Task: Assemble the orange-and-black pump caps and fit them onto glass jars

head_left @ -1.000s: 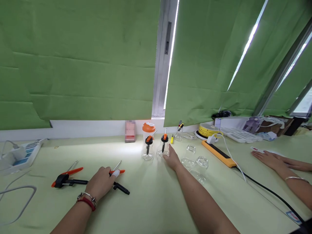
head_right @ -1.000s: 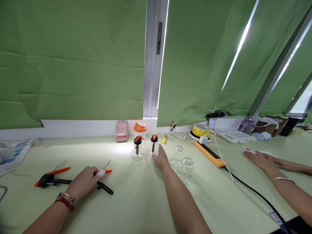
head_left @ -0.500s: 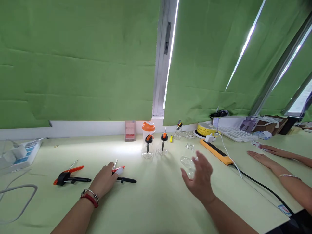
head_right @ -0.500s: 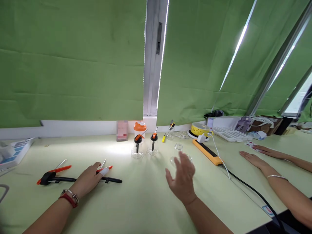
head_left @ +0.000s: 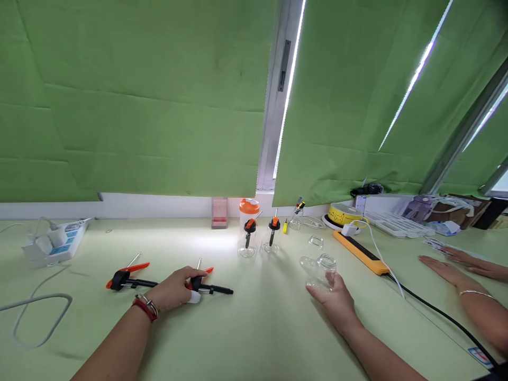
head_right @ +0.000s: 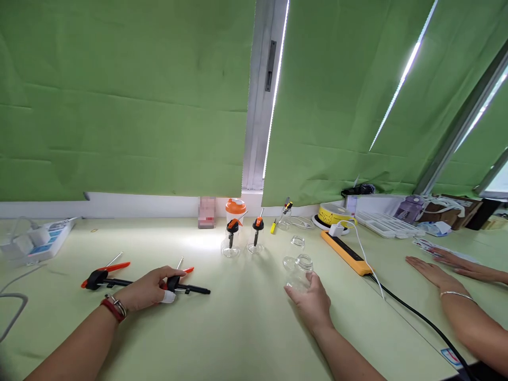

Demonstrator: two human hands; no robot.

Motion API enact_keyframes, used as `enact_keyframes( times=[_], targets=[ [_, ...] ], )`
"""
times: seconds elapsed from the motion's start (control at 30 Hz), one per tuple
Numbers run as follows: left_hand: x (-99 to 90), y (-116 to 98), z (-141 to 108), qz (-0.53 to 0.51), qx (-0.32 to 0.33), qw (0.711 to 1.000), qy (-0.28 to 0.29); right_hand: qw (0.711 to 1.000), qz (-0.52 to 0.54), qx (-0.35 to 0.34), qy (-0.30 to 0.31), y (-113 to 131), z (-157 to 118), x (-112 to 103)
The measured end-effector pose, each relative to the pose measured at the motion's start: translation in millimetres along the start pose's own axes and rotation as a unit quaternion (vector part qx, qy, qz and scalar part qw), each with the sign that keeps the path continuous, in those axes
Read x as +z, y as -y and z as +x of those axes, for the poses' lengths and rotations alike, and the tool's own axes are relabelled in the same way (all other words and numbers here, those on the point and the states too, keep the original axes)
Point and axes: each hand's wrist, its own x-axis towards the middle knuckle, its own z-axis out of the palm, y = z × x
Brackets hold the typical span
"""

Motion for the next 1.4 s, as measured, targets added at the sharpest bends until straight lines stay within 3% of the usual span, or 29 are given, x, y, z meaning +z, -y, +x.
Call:
enact_keyframes(
  times=[0.13, 0.27, 0.4, 0.5, 0.6, 0.87, 1.0, 1.4],
  targets=[
    [6.7, 1, 4, -0.059, -0.016, 0.998, -0.002, 0.987, 0.021, -0.140, 0.075, 35, -23, 14],
    [11.7, 3, 10, -0.089, -0.023, 0.996, -0.017, 0.957, 0.041, -0.255, 0.131, 73, -31, 50],
    [13.6, 11, 17, -0.140, 0.014, 0.989, -0.039, 0.941, 0.044, -0.303, 0.142, 102, -22, 89],
    [14.5, 17, 22, -0.197, 0.028, 0.979, -0.049, 0.943, 0.066, -0.299, 0.130, 109, -17, 99],
    [15.9, 20, 25, -0.238, 0.023, 0.969, -0.058, 0.951, 0.100, -0.259, 0.135, 105, -15, 90],
    [20.2, 15, 25, -0.281, 0.032, 0.957, -0.061, 0.939, 0.121, -0.199, 0.252, 107, -4, 45],
    [24.2, 10, 23, -0.281, 0.036, 0.958, -0.056, 0.927, 0.117, -0.188, 0.302, 108, -2, 38],
    [41.3, -2, 21, -0.253, 0.050, 0.966, 0.002, 0.895, 0.120, -0.226, 0.366, 120, -23, 34]
  ],
)
